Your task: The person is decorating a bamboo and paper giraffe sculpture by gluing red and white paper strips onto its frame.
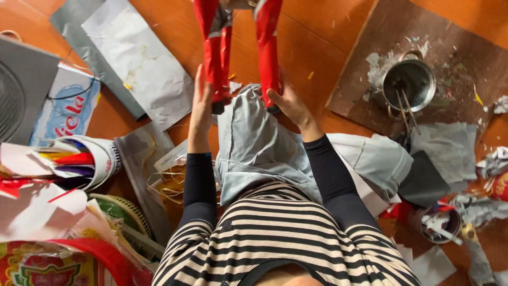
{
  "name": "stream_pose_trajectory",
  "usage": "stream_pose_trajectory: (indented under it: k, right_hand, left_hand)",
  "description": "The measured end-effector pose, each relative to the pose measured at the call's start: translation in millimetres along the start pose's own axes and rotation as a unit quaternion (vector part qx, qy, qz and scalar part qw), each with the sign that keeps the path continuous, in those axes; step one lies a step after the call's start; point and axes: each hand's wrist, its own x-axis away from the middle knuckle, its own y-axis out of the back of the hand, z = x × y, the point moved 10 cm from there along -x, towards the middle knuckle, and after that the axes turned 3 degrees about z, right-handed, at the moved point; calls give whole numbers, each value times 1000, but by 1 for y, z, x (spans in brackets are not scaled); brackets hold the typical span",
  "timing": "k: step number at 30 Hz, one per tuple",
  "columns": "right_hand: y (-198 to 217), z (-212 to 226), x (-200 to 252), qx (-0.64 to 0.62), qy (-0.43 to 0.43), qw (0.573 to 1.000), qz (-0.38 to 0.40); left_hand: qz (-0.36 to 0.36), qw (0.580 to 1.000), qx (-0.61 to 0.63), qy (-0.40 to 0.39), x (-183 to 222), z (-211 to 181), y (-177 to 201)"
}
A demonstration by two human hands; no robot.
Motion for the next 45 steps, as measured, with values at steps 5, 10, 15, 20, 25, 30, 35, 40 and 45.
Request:
stream_pose_trajectory:
  k: [5, 10, 15, 20, 25, 30, 35, 40, 45]
  right_hand:
    - [41, -16, 38, -30, 33, 996, -76]
    - [123, -33, 139, -47, -38, 975, -212]
    - [204, -4, 283, 309, -93, 859, -397]
    - [201, 6, 346, 353, -146, 843, -378]
    - [138, -20, 321, 589, -125, 766, -225]
    - [123, -33, 322, 521, -57, 807, -271]
    - [138, -27, 317, 425, -206, 859, -198]
    - [173, -15, 364, 294, -282, 893, -190]
    - [192, -11, 386, 258, -276, 902, -209]
  left_hand:
    - [-122, 986, 108, 20, 12, 53, 55]
    - [-134, 985, -10, 112, 50, 131, 78]
    - [45, 954, -168, 246, 72, 167, -45]
    - [207, 901, -273, 265, 66, 204, -173]
    - [360, 848, -314, 231, 76, 222, -281]
    - [532, 763, -368, -14, 105, 191, -369]
    - [538, 729, -420, 50, 93, 219, -336]
    - [413, 744, -523, -41, 34, 188, -281]
    - [318, 704, -634, 34, 13, 205, -221]
